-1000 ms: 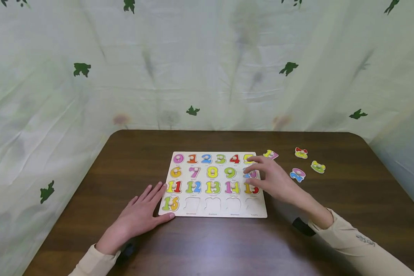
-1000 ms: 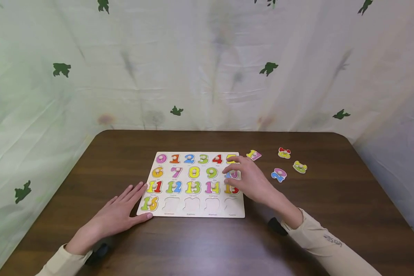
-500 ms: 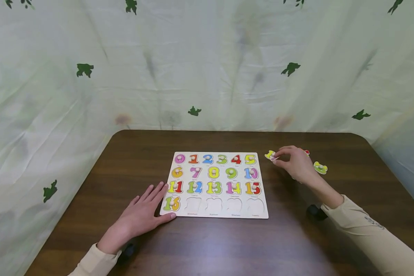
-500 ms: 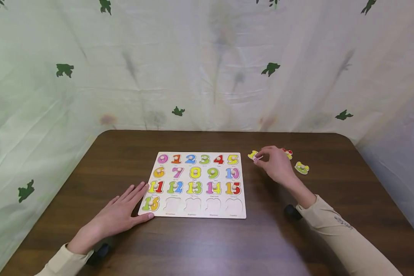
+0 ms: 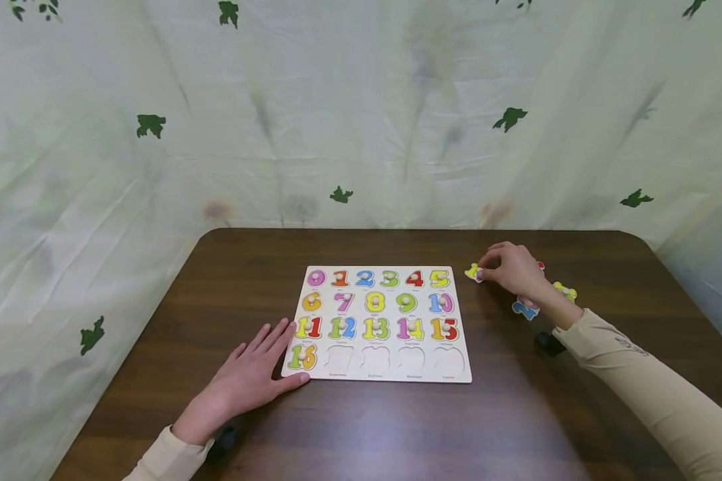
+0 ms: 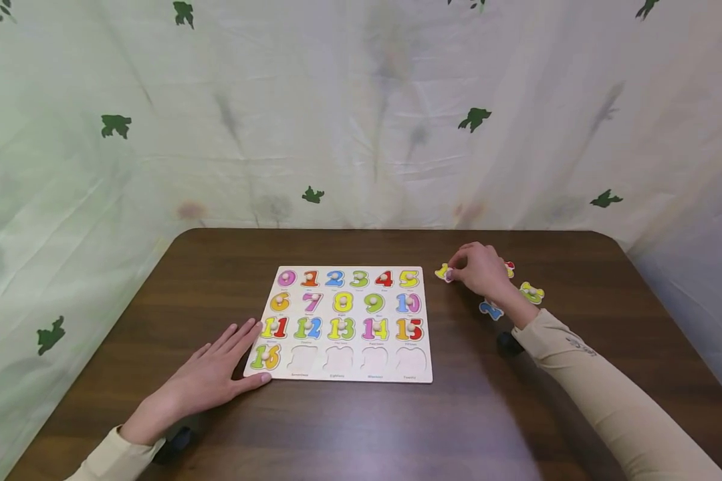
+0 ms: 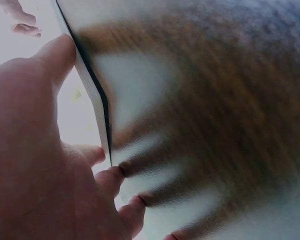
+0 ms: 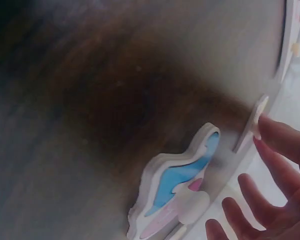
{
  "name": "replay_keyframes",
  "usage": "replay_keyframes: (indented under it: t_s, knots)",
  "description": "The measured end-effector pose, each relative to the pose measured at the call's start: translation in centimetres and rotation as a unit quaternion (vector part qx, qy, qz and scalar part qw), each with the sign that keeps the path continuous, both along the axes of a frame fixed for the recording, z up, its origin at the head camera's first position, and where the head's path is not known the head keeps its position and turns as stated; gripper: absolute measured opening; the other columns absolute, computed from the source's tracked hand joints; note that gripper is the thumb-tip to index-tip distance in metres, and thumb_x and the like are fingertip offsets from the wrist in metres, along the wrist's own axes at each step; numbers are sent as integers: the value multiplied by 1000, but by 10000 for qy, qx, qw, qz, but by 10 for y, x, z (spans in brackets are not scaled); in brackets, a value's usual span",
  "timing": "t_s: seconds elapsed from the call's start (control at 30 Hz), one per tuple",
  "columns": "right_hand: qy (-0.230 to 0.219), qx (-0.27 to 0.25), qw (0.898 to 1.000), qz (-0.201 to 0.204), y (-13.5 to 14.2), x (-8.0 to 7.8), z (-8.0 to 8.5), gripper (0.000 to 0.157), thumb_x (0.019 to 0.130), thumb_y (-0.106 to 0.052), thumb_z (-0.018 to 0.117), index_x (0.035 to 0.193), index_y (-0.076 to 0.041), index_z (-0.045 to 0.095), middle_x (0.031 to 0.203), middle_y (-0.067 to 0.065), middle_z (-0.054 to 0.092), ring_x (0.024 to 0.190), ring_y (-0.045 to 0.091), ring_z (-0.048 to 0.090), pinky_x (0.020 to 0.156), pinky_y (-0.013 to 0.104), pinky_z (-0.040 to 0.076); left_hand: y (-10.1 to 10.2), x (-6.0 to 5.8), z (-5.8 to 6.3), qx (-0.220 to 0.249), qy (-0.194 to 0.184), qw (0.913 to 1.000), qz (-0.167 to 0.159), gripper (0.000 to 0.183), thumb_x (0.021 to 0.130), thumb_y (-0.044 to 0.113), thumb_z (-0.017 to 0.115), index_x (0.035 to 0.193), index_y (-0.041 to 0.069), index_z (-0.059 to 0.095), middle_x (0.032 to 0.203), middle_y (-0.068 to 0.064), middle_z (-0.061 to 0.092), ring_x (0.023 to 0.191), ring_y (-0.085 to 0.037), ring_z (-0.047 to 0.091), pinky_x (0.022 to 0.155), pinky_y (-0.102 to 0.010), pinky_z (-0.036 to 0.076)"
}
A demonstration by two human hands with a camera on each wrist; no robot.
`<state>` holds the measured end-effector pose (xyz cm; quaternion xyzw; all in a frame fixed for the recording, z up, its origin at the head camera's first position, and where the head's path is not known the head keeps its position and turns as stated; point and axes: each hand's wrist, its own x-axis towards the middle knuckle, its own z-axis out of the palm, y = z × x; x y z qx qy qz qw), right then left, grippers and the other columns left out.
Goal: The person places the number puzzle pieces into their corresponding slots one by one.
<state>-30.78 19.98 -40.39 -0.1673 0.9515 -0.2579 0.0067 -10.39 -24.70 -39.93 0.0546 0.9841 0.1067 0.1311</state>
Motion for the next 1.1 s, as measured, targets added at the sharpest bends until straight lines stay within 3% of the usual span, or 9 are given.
replay_keyframes:
  t_s: [0.2,0.37,0.7,1.1]
  knots:
    - [-165,81,9998,-83,2,1,-1,20,88,-14,74,101,0,75,132,29,54,125,48,43,104,59,32,2,0,1,19,10,10000,-14,100,83,75,54,158,15,25,162,-11,22,146,-40,17,105,-70,23]
    - [-10,7,10000,-37,1,9,2,18,88,-12,74,100,1,75,132,29,54,126,48,42,104,60,31,2,0,1,28,21,10000,-12,100,83,74,55,157,14,25,162,-11,22,146,-40,17,105,-70,22]
    - [346,-132,9989,274,-16,50,12,13,85,-13,77,98,-8,77,132,20,56,122,43,42,93,57,39,2,0,0,17,16,10000,-16,100,83,75,54,157,14,25,161,-12,22,146,-41,18,105,-71,22]
    - [449,-589,9919,1035,-65,98,26,11,81,-17,83,90,-19,77,131,10,58,123,32,45,93,49,43,1,1,0,48,47,10000,-31,99,84,72,55,157,13,25,161,-13,22,146,-41,17,105,-71,22]
